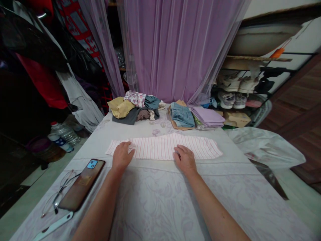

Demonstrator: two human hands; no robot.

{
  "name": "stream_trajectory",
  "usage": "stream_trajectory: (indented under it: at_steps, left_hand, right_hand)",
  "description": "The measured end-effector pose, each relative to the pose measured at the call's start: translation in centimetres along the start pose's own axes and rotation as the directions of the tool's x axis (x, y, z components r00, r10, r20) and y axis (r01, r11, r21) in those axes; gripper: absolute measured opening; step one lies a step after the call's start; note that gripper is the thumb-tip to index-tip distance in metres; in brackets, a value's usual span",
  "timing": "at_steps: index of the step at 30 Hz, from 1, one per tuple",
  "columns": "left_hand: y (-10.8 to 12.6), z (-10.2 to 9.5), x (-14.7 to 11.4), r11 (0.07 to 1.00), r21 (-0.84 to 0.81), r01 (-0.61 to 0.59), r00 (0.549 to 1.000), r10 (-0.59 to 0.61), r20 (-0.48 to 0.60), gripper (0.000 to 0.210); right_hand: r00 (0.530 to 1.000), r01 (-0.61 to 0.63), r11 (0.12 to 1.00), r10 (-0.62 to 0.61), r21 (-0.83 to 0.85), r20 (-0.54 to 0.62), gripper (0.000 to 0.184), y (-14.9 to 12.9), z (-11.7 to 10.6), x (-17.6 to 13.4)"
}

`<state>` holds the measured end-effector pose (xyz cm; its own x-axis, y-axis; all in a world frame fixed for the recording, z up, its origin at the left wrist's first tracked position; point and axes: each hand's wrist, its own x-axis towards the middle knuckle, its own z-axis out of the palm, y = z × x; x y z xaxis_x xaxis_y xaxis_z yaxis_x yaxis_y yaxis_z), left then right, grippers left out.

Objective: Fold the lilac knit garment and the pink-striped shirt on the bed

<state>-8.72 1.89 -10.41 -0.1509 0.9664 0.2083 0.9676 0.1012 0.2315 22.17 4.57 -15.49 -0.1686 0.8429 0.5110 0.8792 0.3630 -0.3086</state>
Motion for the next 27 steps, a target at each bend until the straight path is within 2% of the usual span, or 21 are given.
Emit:
stream_trajectory:
  at_steps: [4, 9, 11, 13, 15, 19, 22, 27]
  left_hand:
    - [-1.0, 0.0, 0.3, 1.000, -0.003, 0.016, 1.000, -0.016, 0.026, 0.037]
    - [-1.5, -0.7, 0.7, 0.999, -0.004, -0.039, 0.992, 0.039, 0.116, 0.051]
    - [-1.6, -1.3, 0.8, 0.999, -0.028, 0.026, 0.991, -0.023, 0.132, 0.051]
    - [-1.9, -2.1, 0.8, 0.988, -0.052, 0.148, 0.983, -0.141, 0.119, 0.044]
    - [-2.2, -2.9, 0.8, 0.961, -0.065, 0.269, 0.961, -0.263, 0.084, 0.039]
    - [-3.3, -3.9, 0.7, 0.899, -0.066, 0.432, 0.902, -0.432, 0.017, 0.044]
    - [-3.9, -3.9, 0.5, 0.877, -0.066, 0.476, 0.879, -0.477, 0.004, 0.050]
    - [-4.8, -3.0, 0.4, 0.882, -0.067, 0.467, 0.884, -0.468, 0.006, 0.056]
  right_hand:
    - [1.000, -0.019, 1.000, 0.019, 0.012, 0.004, 0.025, -0.1, -0.2, 0.1]
    - [0.999, -0.035, 0.999, 0.035, 0.013, 0.022, 0.025, -0.2, -0.3, 0.1]
    - [0.999, -0.043, 0.999, 0.042, 0.012, 0.026, 0.025, -0.3, -0.3, 0.1]
    - [0.998, -0.051, 0.999, 0.051, 0.015, 0.023, 0.025, -0.3, -0.3, 0.0]
    - [0.998, -0.057, 0.998, 0.057, 0.020, 0.018, 0.025, -0.4, -0.3, 0.0]
    - [0.998, -0.056, 0.998, 0.056, 0.025, 0.024, 0.025, -0.5, -0.5, 0.1]
    - [0.998, -0.063, 0.998, 0.062, 0.024, 0.030, 0.025, -0.5, -0.5, 0.1]
    - [0.998, -0.062, 0.997, 0.061, 0.034, 0.035, 0.025, -0.4, -0.5, 0.1]
